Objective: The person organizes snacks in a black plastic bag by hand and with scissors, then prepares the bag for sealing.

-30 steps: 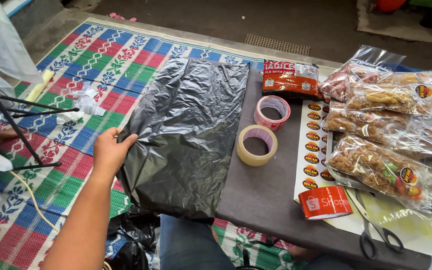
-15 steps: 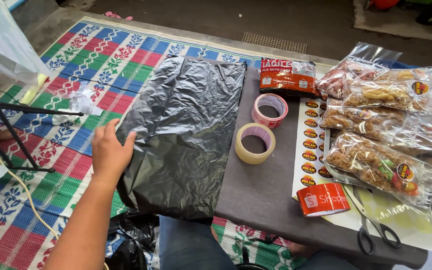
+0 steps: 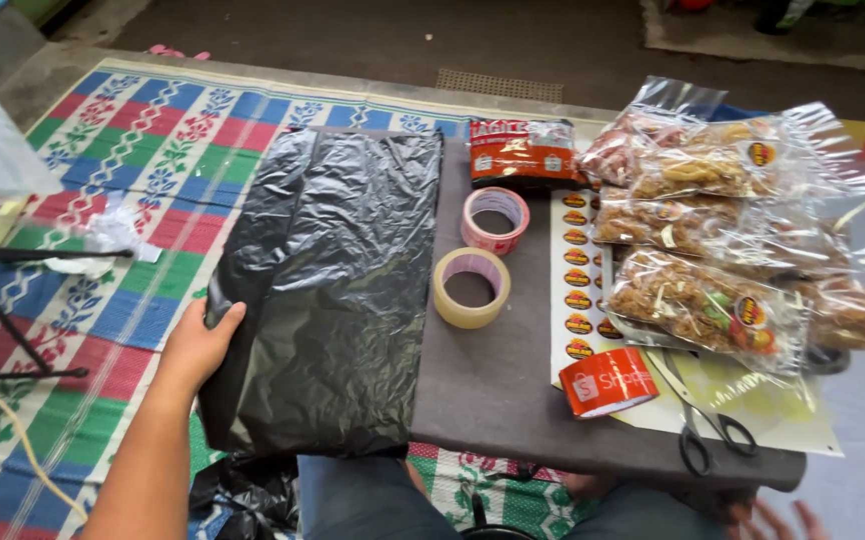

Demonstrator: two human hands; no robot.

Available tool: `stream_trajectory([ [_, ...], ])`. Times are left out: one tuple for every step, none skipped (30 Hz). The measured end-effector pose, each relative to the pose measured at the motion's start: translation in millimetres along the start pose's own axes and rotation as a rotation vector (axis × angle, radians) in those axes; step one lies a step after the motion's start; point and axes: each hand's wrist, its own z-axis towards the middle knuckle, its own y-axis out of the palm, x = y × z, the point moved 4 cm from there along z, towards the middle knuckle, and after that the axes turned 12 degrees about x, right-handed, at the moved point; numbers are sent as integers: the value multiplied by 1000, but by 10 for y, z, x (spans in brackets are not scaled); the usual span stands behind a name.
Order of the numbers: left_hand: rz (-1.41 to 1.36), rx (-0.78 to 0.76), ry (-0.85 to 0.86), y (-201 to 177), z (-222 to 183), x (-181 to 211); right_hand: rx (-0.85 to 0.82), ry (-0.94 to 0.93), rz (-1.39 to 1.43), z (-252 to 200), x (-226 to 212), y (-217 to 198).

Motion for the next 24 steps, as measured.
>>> stream_trajectory([
  [-25,-41,-66,-102,-227,144,13,-7,4,-30,-132,-4],
  [-26,-48,-59,-81,-232,153,23,-12,5,-71,-411,146],
  [7,-50,-65,-87,-233,148,96,45,-18,-113,-650,288],
  [39,-50,-71,-93,-233,142,170,101,-41,-158,-890,429],
  [42,-55,-67,-63,-198,95,177,102,-41,43,-849,392],
  [64,-40,-51,-39,-160,51,123,117,-80,242,-799,375],
  [83,-25,-34,-12,-116,19,67,130,-118,452,-754,368],
  [84,-28,-28,-8,-122,28,72,129,-116,401,-766,412],
  [92,-21,-21,-10,-130,28,81,56,-161,351,-802,455],
  [100,-13,-14,-12,-138,28,90,-17,-206,300,-838,500],
  [101,-17,-10,6,-119,6,96,-17,-205,394,-793,447],
  [140,-14,-2,20,-99,-18,184,-197,-287,484,-819,369],
  [175,-7,7,27,-68,-31,272,-378,-364,573,-845,323],
  [174,-7,12,0,-78,8,276,-379,-361,451,-1003,407],
  [213,-9,10,-12,-105,30,314,-687,-439,276,-1277,490],
  [253,-10,9,-23,-131,49,337,-995,-513,72,-1523,589],
  [253,-11,4,-46,-172,97,333,-995,-515,84,-1626,687],
  [257,-26,-19,-65,-213,134,245,-1188,-629,40,-1743,852],
  [263,-41,-40,-91,-249,172,146,-1372,-742,-18,-1828,1011],
  [266,-42,-43,-43,-193,106,143,-1371,-744,-73,-1895,1186],
  [251,-28,-29,-6,-136,41,158,-1316,-943,-86,-1933,1400],
  [236,-15,-15,26,-78,-25,174,-1252,-1140,-102,-1970,1605],
  [236,-11,-19,26,-68,-42,170,-1254,-1137,-138,-1986,1703],
  [179,-13,-44,27,-57,-62,168,-1156,-1190,-139,-1984,1791],
])
